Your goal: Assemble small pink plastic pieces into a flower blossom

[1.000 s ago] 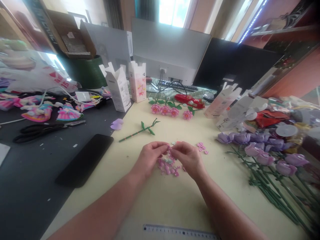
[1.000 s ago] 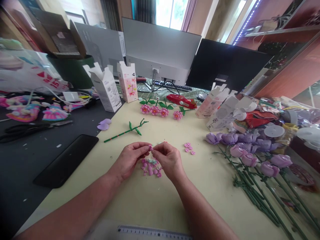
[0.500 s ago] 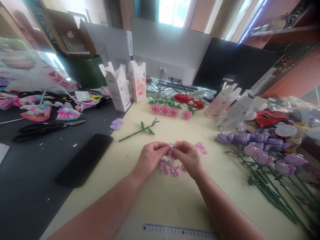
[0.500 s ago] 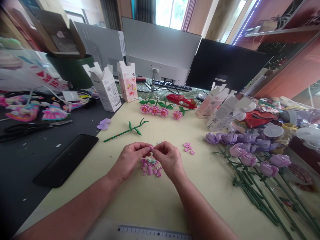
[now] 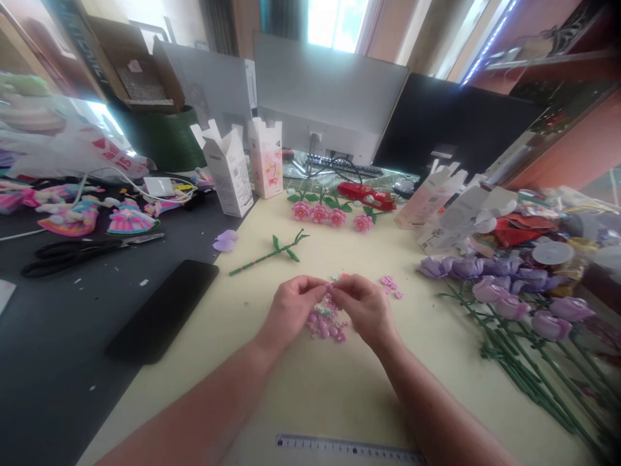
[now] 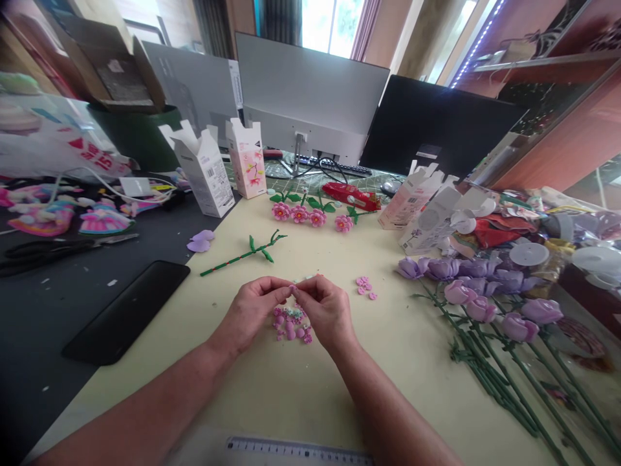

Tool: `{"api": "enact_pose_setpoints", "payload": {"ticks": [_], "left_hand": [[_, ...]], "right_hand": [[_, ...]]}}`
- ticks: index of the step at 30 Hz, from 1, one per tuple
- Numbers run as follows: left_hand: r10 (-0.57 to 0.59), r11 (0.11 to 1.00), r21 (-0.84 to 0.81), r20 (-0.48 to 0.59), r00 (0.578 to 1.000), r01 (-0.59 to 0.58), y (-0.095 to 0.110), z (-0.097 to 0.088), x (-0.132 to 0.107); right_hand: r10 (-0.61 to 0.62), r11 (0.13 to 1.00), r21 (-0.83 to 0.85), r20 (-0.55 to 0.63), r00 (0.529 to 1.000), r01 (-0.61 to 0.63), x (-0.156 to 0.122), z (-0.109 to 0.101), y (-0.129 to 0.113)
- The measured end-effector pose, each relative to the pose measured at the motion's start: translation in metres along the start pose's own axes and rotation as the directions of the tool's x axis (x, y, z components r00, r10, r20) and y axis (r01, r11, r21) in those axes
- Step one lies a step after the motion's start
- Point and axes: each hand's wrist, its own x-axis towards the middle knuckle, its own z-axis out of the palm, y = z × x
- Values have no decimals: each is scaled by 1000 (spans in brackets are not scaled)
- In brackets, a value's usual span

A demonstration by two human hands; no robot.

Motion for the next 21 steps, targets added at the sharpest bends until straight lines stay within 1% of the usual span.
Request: {"api": "enact_pose_setpoints", "payload": {"ticks": [7, 14, 21], "left_hand": [[-13, 999, -45, 34, 999, 15, 3, 1, -3], [-3, 1000, -10, 71, 997, 3, -2, -1, -1], [7, 999, 37, 66, 998, -9, -6, -1, -1]], "right_hand": [[-3, 1000, -24, 10, 1000, 4, 0, -1, 0], [7, 1000, -28, 11, 1000, -7, 0, -2, -1], [35, 999, 3, 19, 999, -36, -1, -3, -3]]}}
